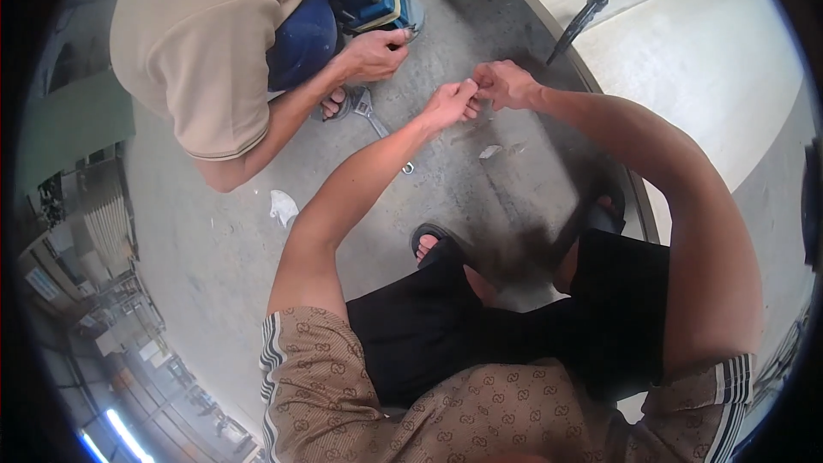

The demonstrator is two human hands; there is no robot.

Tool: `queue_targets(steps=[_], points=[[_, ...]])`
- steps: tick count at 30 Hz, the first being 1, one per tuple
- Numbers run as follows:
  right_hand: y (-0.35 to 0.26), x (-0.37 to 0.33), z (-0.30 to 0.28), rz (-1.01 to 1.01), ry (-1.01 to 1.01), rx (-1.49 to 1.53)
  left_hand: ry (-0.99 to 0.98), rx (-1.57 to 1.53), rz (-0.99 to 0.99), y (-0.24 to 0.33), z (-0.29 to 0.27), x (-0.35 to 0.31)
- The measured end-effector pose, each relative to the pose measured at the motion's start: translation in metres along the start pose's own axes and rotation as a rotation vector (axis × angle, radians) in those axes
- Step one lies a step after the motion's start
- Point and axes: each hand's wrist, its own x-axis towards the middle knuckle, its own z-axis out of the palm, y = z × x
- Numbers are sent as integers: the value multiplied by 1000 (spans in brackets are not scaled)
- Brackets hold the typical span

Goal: Disassembling and reassembling a wood router in a workshop setting.

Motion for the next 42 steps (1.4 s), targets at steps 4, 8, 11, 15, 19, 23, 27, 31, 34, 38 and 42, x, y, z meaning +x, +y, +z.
queue_targets(steps=[4, 8, 11, 15, 19, 23, 27, 31, 34, 38, 42], points=[[-2, 4, 7, 3, -38, -2, -1, 18, 8, -7, -8, -3], [60, 6, -4, -210, -63, 196, -54, 10, 27, 0, 14, 10], [24, 10, 6, -42, -138, 221, -22, -4, -11, -7, -3, -3], [15, 8, -4, 27, -183, 323, 0, -25, -7, -2, 0, -1], [7, 13, -10, -54, -114, 549, 17, -140, 2, 2, -1, 3], [-21, 25, -13, -122, -65, 725, -42, -191, -3, -13, -3, -4], [-32, 28, -19, -119, -67, 649, -93, -60, -29, -14, 11, -10], [-38, 28, -25, -8, -23, 586, -144, 332, 81, -16, 14, -17], [-41, 22, -24, -21, -67, 625, -185, 482, 170, -16, 13, -18], [-39, 21, -27, -91, -67, 705, -170, 561, 190, -9, 20, -17], [-45, 22, -30, -61, -62, 701, -138, 567, 165, -4, 25, -19]])
